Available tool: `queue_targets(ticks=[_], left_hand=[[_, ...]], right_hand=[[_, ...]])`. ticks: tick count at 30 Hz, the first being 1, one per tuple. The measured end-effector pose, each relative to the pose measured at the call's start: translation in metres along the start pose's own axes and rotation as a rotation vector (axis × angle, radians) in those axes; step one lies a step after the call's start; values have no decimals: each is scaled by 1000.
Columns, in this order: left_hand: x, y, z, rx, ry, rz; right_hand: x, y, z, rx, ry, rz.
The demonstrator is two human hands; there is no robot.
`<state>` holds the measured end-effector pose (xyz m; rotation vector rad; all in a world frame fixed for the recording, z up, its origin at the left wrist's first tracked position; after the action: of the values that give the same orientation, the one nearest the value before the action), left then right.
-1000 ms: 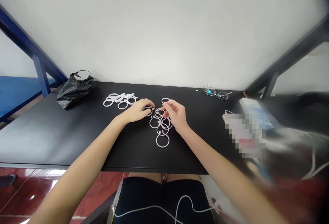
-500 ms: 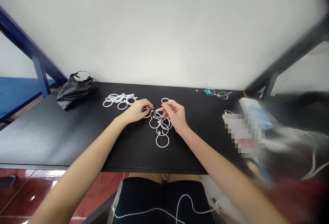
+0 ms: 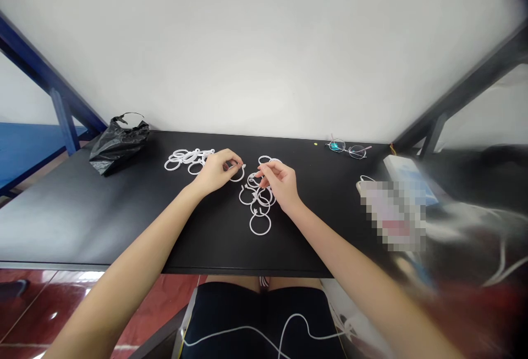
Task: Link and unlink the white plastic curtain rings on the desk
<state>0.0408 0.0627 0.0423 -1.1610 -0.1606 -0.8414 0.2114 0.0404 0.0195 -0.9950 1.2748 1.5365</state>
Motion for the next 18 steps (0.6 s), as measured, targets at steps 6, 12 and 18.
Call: queue_targets(ticks=[6,12,18], left_hand=[[-2,2,-1,7,-148,-271],[8,11,-5,-5,-145,-456],[11,13,-5,-1,-139,-504]], right_hand=[[-7,8,-6,-76,-136,-128],[-23,10,-12,-78,-311,-278],[-10,5,-3,-77,-77,-65]])
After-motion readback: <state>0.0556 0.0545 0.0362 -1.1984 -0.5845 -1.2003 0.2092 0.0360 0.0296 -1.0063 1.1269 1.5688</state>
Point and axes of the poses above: each hand's wrist, its own z-axis towards the middle knuckle, its own y-axis out of the palm, x = y × z, the point moved 8 cm from there along z, towards the middle knuckle, and after that the axes turned 12 degrees about z, right-handed, at the moved point
